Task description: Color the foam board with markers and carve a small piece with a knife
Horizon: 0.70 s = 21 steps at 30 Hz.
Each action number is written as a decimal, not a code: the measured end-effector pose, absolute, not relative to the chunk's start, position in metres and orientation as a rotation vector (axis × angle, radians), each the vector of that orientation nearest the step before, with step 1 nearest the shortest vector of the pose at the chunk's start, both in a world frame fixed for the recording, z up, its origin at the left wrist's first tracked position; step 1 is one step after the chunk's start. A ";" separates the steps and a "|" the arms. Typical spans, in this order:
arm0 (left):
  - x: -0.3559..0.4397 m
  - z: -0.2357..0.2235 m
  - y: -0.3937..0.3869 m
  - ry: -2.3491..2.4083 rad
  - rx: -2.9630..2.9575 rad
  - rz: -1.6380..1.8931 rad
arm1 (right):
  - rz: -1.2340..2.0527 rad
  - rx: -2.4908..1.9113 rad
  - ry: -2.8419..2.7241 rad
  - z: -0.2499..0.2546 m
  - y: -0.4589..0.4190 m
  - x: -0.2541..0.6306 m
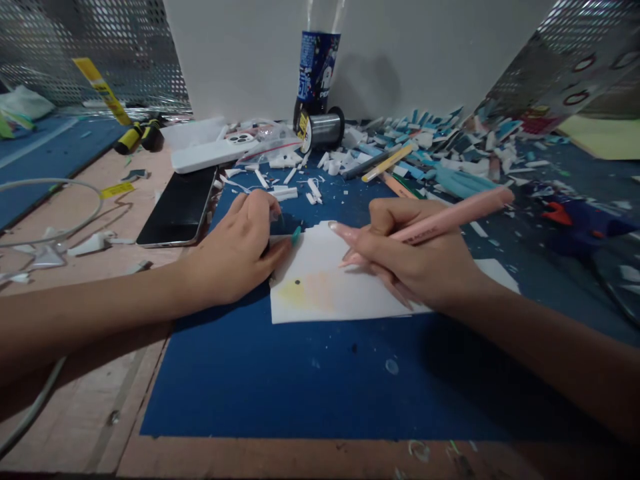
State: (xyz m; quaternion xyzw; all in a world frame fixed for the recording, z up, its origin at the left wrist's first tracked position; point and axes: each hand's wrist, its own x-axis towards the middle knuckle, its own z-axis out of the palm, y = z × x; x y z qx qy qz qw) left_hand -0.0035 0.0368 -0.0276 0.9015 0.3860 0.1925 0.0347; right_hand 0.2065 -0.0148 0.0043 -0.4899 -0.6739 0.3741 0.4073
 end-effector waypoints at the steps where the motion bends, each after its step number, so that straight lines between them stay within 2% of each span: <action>1: -0.003 -0.028 0.037 1.187 2.791 0.606 | 0.963 -1.236 -1.656 0.004 -0.014 0.207; 5: -0.002 -0.028 0.035 1.196 2.845 0.613 | 1.104 -1.184 -1.564 0.000 -0.010 0.208; 16: -0.004 -0.029 0.036 1.133 2.822 0.598 | 1.047 -1.219 -1.591 0.003 -0.011 0.206; 21: -0.004 -0.029 0.036 1.124 2.808 0.598 | 1.149 -1.159 -1.575 0.005 -0.014 0.205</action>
